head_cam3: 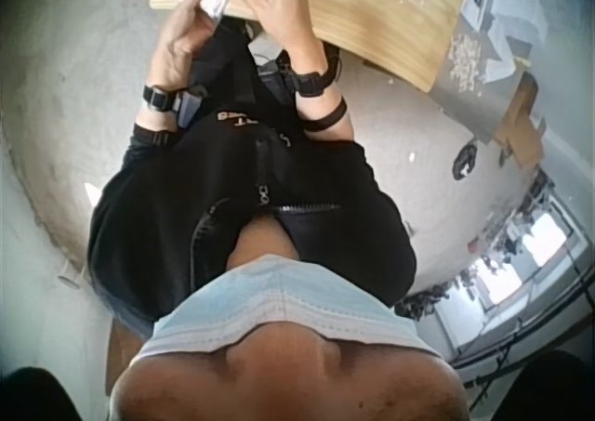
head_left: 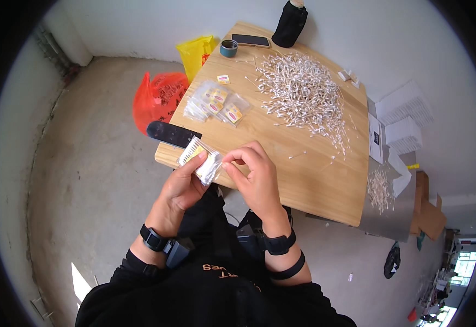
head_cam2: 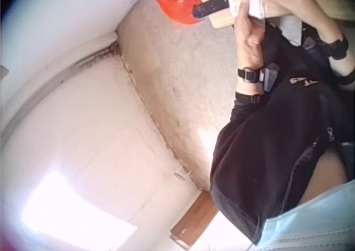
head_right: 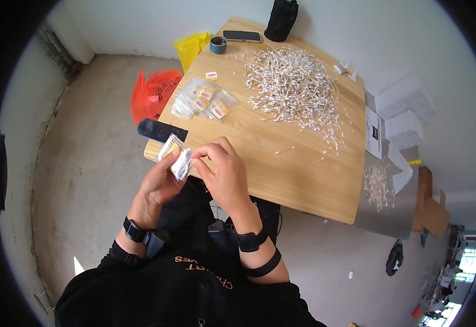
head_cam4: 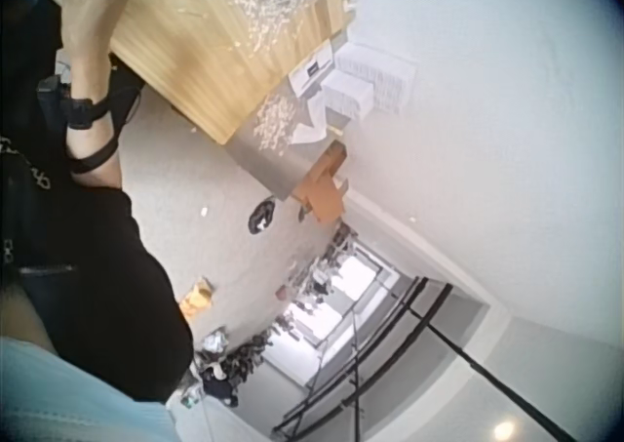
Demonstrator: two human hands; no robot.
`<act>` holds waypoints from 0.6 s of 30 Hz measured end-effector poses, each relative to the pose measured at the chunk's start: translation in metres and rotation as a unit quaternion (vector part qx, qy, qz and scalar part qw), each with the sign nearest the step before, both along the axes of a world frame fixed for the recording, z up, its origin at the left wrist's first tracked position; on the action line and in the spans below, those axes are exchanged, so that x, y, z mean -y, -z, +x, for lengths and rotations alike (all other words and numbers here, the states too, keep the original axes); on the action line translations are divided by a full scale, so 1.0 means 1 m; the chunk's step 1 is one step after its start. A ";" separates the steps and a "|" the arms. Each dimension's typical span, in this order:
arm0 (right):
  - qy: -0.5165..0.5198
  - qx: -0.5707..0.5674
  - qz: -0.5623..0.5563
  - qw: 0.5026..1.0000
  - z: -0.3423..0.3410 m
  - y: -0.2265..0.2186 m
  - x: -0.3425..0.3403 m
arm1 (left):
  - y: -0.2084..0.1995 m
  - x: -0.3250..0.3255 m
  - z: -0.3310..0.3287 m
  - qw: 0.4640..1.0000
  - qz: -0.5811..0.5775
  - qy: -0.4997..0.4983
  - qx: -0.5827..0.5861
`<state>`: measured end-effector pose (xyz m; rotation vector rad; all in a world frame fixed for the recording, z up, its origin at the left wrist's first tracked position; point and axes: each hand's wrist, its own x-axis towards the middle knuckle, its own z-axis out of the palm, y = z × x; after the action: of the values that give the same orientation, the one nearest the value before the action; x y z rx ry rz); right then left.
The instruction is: Manually counting, aligning, and placing cotton swabs into small plastic bags.
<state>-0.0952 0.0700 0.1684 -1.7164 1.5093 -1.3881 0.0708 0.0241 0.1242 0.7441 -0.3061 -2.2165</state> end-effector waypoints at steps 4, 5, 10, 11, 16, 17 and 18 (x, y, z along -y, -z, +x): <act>0.037 0.096 0.000 0.995 0.011 0.009 -0.001 | -0.007 0.004 -0.007 0.999 0.007 -0.043 -0.006; 0.022 0.167 0.051 0.984 0.013 0.009 -0.002 | -0.007 0.005 -0.009 0.999 0.006 -0.042 -0.006; -0.003 0.267 0.103 0.958 0.007 0.020 0.002 | -0.016 0.009 -0.021 0.998 -0.024 -0.044 0.024; -0.001 0.267 0.102 0.958 0.003 0.018 0.002 | -0.018 0.009 -0.022 0.999 -0.025 -0.042 0.024; -0.001 0.320 0.135 0.938 -0.006 0.005 0.001 | -0.024 0.013 -0.032 1.000 -0.017 -0.024 0.000; 0.000 0.318 0.132 0.939 -0.004 0.006 0.000 | -0.024 0.015 -0.036 1.000 -0.020 -0.023 -0.002; 0.037 0.288 0.089 0.953 0.000 0.008 -0.002 | -0.025 0.017 -0.040 0.999 -0.017 -0.039 0.006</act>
<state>-0.0952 0.0719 0.1600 -1.0266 1.3180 -1.5579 0.0307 0.0073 0.1492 0.7391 -0.3146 -2.1298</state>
